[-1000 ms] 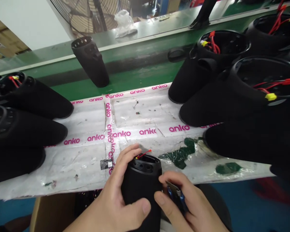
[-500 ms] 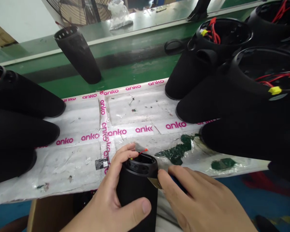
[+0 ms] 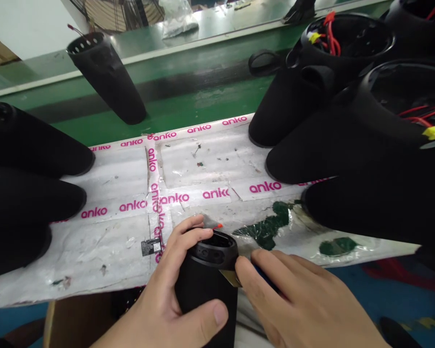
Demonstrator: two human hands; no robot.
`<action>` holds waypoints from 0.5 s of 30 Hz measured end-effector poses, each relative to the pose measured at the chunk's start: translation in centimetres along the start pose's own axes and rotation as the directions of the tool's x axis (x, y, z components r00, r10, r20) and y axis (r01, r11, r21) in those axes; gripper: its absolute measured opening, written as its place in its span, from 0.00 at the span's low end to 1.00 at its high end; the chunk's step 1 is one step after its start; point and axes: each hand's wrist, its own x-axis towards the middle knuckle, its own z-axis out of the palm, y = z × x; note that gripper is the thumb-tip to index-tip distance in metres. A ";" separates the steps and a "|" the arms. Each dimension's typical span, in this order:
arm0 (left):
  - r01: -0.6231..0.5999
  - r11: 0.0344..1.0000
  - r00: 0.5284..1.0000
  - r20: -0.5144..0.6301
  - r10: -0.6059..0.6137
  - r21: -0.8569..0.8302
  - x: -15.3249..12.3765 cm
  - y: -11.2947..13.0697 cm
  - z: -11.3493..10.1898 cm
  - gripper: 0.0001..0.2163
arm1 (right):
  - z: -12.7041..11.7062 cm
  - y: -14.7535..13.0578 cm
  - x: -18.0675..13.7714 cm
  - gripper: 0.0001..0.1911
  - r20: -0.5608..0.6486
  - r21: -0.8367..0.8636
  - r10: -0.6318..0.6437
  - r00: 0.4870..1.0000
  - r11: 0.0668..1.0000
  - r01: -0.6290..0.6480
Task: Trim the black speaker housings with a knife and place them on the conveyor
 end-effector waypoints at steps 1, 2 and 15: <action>-0.008 1.000 1.000 -0.001 0.008 -0.002 0.0 0.0 0.0 0.32 | 0.0 0.1 0.0 0.15 -0.001 0.000 0.000 1.000 1.000 0.000; -0.011 1.000 1.000 0.000 0.011 0.000 0.1 0.0 -0.1 0.32 | -0.1 0.1 0.0 0.16 0.001 0.001 0.001 1.000 1.000 -0.001; -0.031 0.998 0.999 0.039 0.028 0.062 0.6 0.6 0.1 0.35 | -0.6 -0.4 -0.2 0.16 0.021 -0.130 0.037 0.999 0.991 -0.034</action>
